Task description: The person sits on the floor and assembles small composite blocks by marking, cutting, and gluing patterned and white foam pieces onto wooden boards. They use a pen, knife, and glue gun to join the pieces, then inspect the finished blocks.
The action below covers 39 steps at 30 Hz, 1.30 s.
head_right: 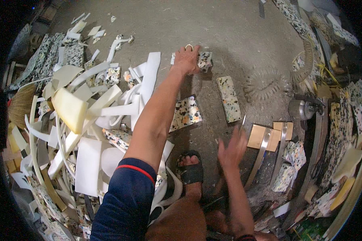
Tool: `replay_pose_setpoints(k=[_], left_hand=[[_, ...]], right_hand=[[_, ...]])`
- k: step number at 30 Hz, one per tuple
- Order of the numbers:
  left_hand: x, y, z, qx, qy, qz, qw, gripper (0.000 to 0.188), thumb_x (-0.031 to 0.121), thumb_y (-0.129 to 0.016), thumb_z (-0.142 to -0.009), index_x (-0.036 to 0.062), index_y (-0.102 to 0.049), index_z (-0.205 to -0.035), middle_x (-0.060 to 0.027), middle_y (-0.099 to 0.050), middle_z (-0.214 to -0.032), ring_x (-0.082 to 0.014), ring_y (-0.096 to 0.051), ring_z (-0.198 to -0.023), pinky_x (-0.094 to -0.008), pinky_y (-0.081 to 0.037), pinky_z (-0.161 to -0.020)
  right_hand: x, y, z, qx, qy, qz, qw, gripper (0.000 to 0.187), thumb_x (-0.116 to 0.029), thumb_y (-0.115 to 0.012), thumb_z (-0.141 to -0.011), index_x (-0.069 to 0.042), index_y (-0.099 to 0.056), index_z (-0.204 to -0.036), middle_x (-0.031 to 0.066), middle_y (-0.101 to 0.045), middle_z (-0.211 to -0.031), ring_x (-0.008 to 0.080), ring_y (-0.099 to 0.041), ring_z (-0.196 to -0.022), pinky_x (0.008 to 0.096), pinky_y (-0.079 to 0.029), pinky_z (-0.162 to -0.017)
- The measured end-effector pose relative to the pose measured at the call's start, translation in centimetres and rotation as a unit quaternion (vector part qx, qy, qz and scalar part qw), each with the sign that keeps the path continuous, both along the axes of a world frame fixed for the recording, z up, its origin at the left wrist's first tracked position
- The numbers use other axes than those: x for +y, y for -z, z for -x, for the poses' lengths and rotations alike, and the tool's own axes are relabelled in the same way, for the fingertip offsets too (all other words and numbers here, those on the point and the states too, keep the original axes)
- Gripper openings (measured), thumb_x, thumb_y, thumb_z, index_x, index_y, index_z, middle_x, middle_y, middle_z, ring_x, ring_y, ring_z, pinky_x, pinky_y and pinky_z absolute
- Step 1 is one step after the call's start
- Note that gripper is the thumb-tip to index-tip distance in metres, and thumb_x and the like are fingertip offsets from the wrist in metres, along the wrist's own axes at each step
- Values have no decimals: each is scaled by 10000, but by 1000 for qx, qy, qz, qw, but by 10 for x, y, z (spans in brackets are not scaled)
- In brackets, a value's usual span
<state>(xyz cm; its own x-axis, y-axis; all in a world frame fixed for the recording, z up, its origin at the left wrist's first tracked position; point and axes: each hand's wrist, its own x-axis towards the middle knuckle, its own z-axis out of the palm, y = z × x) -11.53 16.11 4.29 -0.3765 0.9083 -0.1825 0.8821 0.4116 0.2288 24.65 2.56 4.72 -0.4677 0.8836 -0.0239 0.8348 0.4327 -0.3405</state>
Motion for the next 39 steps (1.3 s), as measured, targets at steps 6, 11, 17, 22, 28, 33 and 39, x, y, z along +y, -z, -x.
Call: replay_pose_setpoints(k=[6, 11, 17, 22, 28, 33, 39], left_hand=[[-26, 4, 23, 34, -163, 13, 986, 733, 323, -776, -679, 41, -536, -1311, -170, -597, -1314, -362, -545, -1251, -482, -454, -1029], [-157, 18, 106, 12, -346, 49, 937, 618, 357, -724, -750, 67, -548, -1266, -198, -676, -1186, -370, -665, -1090, -464, -529, -937], [-376, -32, 151, 220, -394, 9, 892, 556, 337, -732, -793, 36, -552, -1224, -216, -702, -1035, -423, -679, -941, -494, -539, -838], [-366, -84, 100, 50, -311, -245, 917, 624, 263, -762, -820, -12, -502, -1316, -240, -665, -1146, -388, -645, -1072, -432, -525, -886], [-292, -96, -34, -114, -234, -342, 903, 902, 166, -698, -858, -4, -178, -1575, -220, -386, -1540, -321, -437, -1386, -370, -335, -1146], [-361, -104, -73, -639, -377, -398, 540, 686, 455, -524, -1014, 79, -296, -1541, -99, -474, -1453, -250, -489, -1310, -426, -400, -1106], [-403, -116, -66, -492, -433, -352, 668, 864, 279, -753, -846, 50, -282, -1533, -156, -521, -1379, -242, -540, -1231, -403, -448, -1035]], right_hand=[[97, 21, 73, -120, -7, 83, 989, 821, -215, -744, -855, -107, -311, -1544, 331, -421, -1387, 494, -471, -1254, 575, -443, -977], [97, 23, 68, -124, 4, 100, 987, 821, -179, -720, -847, -113, -298, -1548, 300, -499, -1271, 488, -550, -1146, 566, -478, -927], [91, 28, 53, 53, 70, 78, 993, 858, -233, -738, -825, 39, -307, -1515, 304, -589, -1227, 417, -607, -1127, 499, -497, -928], [56, -12, 76, 299, 129, 220, 920, 796, -275, -744, -883, 71, -344, -1478, 242, -649, -1186, 269, -665, -1029, 391, -539, -852], [-71, -99, 169, 483, -84, 235, 840, 659, -119, -717, -891, -13, -415, -1467, 232, -609, -1290, 265, -650, -1104, 395, -554, -907], [-115, -117, 175, 401, -232, 279, 841, 727, -211, -735, -858, 11, -411, -1469, 311, -500, -1368, 482, -499, -1251, 493, -427, -1053], [-108, -103, 187, 428, -414, 411, 690, 583, -202, -659, -931, -57, -483, -1467, 261, -490, -1462, 362, -500, -1345, 461, -414, -1113]])
